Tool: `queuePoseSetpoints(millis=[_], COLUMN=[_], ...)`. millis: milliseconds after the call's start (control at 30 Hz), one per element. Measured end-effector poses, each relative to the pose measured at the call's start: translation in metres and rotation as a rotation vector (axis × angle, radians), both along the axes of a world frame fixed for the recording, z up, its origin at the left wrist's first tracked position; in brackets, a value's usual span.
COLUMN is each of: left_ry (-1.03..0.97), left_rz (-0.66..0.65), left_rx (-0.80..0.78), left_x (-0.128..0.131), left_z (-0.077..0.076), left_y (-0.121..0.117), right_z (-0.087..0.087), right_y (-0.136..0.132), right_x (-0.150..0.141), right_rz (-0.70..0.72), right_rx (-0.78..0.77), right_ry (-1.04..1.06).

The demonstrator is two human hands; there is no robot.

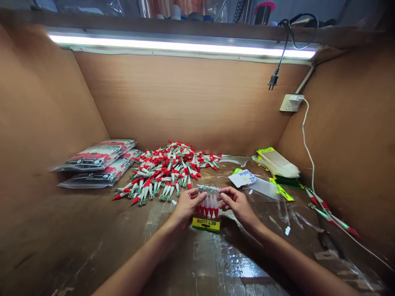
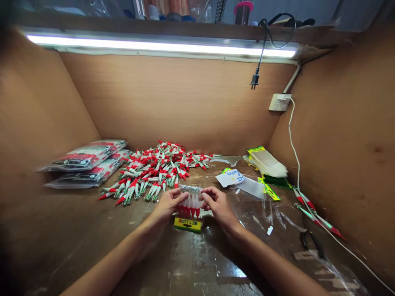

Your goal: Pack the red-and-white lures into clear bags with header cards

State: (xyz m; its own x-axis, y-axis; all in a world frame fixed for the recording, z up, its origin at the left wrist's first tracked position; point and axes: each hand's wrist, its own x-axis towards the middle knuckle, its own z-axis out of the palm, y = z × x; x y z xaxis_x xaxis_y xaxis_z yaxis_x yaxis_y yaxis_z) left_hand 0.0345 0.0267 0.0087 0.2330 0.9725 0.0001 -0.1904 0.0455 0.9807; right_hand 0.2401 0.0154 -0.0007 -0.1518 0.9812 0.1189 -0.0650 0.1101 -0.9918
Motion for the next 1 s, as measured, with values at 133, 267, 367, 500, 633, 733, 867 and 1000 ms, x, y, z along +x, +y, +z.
queuePoseSetpoints(millis=[133, 267, 367, 500, 633, 733, 867, 1000], left_ry=[-0.046, -0.073, -0.075, -0.075, -0.141, -0.159, -0.152, -0.159], left_rz=[-0.045, -0.116, -0.152, -0.19, -0.185, -0.134, -0.094, -0.03], left_rx=[-0.019, -0.057, -0.076, -0.092, -0.107, -0.091, -0.095, -0.138], left_x=[0.002, 0.002, 0.001, 0.003, 0.007, 0.009, 0.009, 0.004], left_z=[-0.011, -0.017, -0.014, -0.013, -0.013, -0.012, -0.009, -0.008], left_y=[0.001, -0.003, -0.004, -0.003, -0.005, -0.007, -0.008, -0.007], right_z=[0.002, 0.0, -0.002, -0.003, -0.002, -0.002, -0.007, -0.013], right_y=[0.003, 0.002, 0.0, -0.002, 0.001, 0.001, -0.003, -0.005], right_x=[0.007, 0.011, 0.013, 0.014, 0.012, 0.009, 0.006, 0.004], right_rz=[-0.008, -0.04, -0.104, -0.175, -0.168, -0.031, 0.112, 0.131], right_rx=[0.018, 0.071, 0.132, 0.163, 0.053, -0.071, -0.074, -0.035], right_ry=[0.049, -0.051, -0.145, -0.196, -0.051, 0.074, -0.009, -0.086])
